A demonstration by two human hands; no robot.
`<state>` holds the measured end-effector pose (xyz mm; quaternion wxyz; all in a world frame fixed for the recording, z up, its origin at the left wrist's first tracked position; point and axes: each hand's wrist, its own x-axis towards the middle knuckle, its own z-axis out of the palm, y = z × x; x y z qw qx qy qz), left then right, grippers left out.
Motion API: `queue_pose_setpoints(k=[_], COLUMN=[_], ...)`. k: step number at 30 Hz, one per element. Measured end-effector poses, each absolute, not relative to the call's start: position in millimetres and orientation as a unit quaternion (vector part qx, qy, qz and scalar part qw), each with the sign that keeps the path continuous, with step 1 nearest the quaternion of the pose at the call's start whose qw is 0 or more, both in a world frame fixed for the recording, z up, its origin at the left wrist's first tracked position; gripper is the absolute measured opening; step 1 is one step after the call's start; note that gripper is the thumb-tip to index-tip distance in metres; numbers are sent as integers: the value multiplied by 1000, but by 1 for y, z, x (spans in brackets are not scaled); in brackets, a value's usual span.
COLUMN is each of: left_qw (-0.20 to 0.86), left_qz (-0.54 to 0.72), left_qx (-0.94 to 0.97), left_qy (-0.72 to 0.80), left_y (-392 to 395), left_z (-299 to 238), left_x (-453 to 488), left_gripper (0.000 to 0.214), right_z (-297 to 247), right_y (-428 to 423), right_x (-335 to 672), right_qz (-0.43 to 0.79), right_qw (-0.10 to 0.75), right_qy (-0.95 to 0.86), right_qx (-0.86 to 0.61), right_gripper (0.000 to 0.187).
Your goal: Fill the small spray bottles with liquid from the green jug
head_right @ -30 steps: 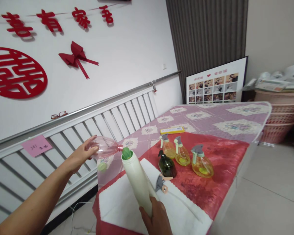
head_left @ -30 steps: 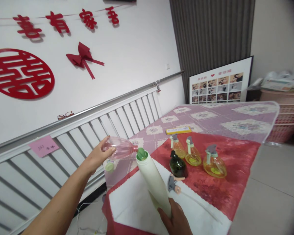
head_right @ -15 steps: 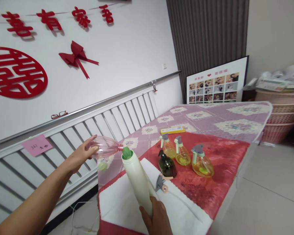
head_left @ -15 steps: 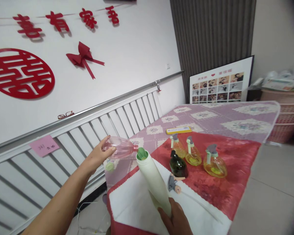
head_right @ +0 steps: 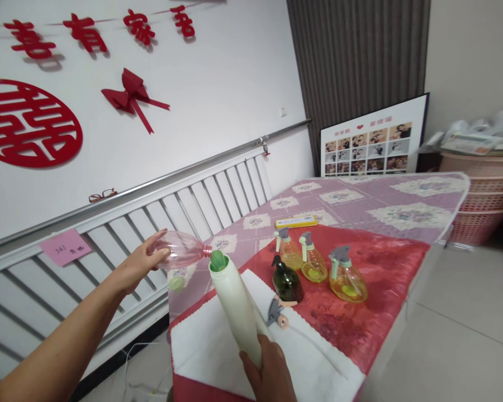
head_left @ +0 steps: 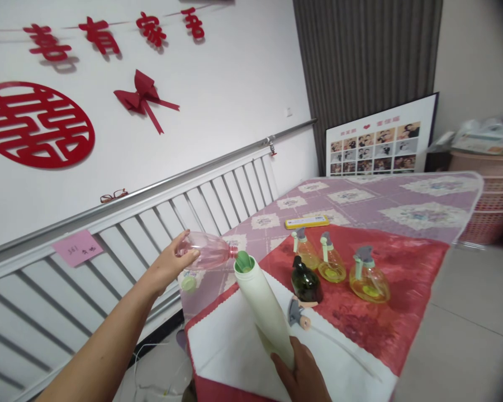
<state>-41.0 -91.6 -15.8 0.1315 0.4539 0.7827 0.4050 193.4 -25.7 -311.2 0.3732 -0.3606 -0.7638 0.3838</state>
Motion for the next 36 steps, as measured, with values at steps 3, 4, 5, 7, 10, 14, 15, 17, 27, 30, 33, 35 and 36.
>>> queue_pose_setpoints(k=[3, 4, 5, 7, 10, 14, 15, 17, 27, 30, 33, 35, 36], left_qw=[134, 134, 133, 130, 123, 118, 120, 122, 125, 125, 125, 122, 119], left_qz=[402, 402, 401, 397, 392, 390, 390, 393, 398, 395, 385, 376, 373], left_qx=[455, 456, 457, 461, 461, 458, 458, 461, 472, 472, 473, 476, 477], left_qy=[783, 783, 783, 783, 786, 790, 790, 786, 776, 778, 783, 786, 787], left_y=[-91, -91, -91, -90, -90, -90, -90, -90, -88, -88, -88, -88, -88], left_z=[-17, -17, -17, -16, -15, -14, -14, -14, -13, -12, -11, -10, -10], left_x=[-43, -44, -44, -44, -43, -42, -42, -42, -43, -43, -44, -44, -44], left_gripper=[87, 87, 87, 87, 86, 87, 87, 88, 91, 90, 89, 88, 88], right_z=[-310, -309, -308, -307, -306, -308, -309, -309, -308, -308, -307, -307, -307], right_y=[-24, -24, -24, -25, -26, -24, -24, -23, -24, -24, -24, -24, -24], right_x=[193, 193, 193, 194, 195, 194, 193, 193, 193, 193, 193, 193, 193], right_qz=[385, 386, 387, 388, 388, 392, 394, 399, 403, 397, 391, 394, 396], right_qw=[370, 368, 365, 362, 367, 368, 366, 358, 348, 352, 359, 357, 354], right_qy=[-762, -762, -762, -763, -763, -761, -760, -760, -762, -764, -765, -764, -763], right_qx=[-365, -367, -369, -369, -364, -362, -365, -368, -368, -368, -364, -365, -368], right_gripper=[37, 37, 38, 38, 37, 39, 40, 42, 41, 38, 35, 36, 37])
